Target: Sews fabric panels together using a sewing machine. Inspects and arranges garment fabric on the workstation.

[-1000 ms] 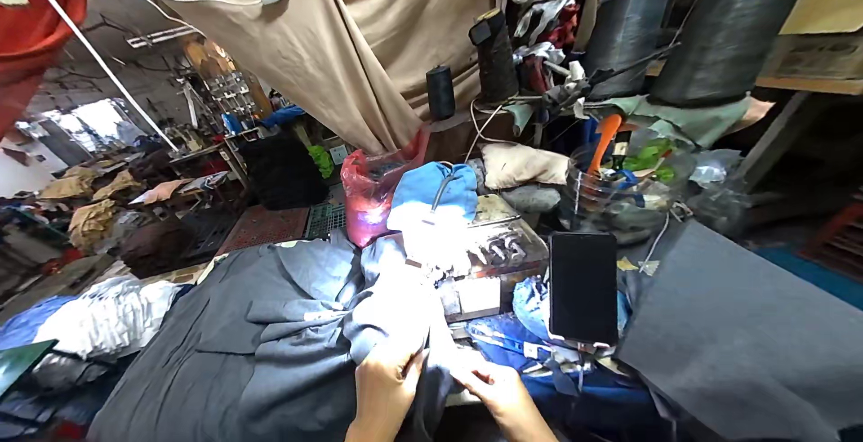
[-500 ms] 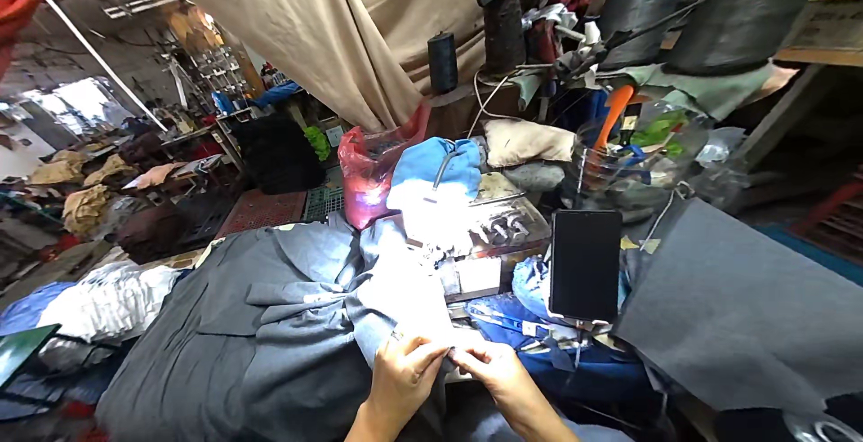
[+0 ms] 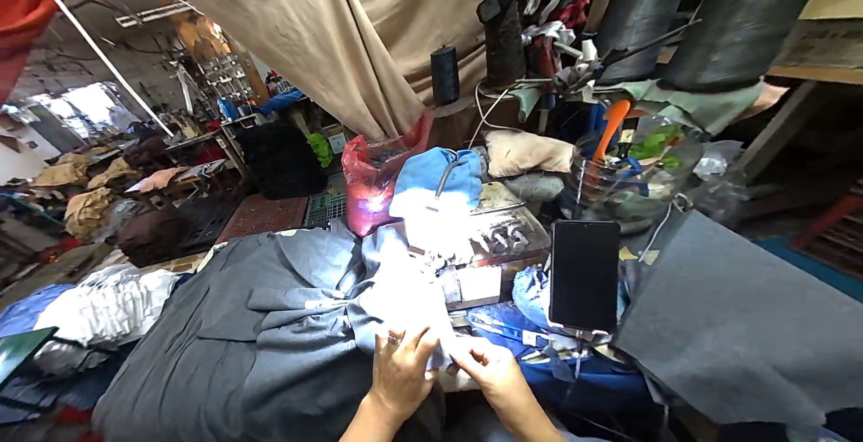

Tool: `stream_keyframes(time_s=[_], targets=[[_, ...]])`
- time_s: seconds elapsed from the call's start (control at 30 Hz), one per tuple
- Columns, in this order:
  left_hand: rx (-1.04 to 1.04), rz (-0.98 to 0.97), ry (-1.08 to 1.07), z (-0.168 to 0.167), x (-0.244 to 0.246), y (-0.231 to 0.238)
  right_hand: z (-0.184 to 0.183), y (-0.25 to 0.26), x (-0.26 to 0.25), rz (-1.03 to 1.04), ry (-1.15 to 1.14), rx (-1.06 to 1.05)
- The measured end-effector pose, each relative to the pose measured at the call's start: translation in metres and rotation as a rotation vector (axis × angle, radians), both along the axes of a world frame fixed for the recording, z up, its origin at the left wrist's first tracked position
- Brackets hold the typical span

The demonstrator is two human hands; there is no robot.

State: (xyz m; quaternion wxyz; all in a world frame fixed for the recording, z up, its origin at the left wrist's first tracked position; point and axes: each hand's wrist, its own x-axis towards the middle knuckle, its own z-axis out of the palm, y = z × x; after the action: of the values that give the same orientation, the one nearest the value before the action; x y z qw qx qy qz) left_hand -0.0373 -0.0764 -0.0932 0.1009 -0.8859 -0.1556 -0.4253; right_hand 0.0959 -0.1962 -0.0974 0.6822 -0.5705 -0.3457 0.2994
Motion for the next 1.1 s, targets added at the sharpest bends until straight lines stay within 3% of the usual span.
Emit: stream_keyframes(time_s=[0.07,0.2,0.37,0.53,0.67,0.83,0.87,1.03,1.1], targets=[[0.032,0.114,0.076,0.008,0.007,0.003,-0.017,0.004,-0.002,-0.067,-0.147,-0.045],[-0.046,0.267,0.298,0.02,0.019,0.0,-0.025,0.002,-0.007,-0.06,-0.15,-0.096],[0.011,0.252,0.26,0.022,0.021,0.005,-0.013,0.008,-0.002,-0.092,-0.154,-0.091],[0.046,0.197,0.155,0.027,0.03,0.022,0.011,0.052,0.028,-0.095,-0.194,-0.125],[-0.212,0.14,0.162,0.06,0.031,0.017,0.023,0.083,0.041,-0.098,-0.019,-0.194],[-0.29,0.095,0.159,0.061,0.033,0.026,0.05,0.084,0.041,-0.062,0.064,-0.293],[-0.259,0.088,0.128,0.057,0.034,0.028,0.044,0.085,0.041,-0.067,0.055,-0.284],[-0.905,0.001,0.083,0.067,0.048,0.047,0.016,0.088,0.046,-0.067,0.06,-0.185],[-0.804,0.006,0.043,0.059,0.058,0.059,0.007,0.091,0.049,-0.069,0.064,-0.16]])
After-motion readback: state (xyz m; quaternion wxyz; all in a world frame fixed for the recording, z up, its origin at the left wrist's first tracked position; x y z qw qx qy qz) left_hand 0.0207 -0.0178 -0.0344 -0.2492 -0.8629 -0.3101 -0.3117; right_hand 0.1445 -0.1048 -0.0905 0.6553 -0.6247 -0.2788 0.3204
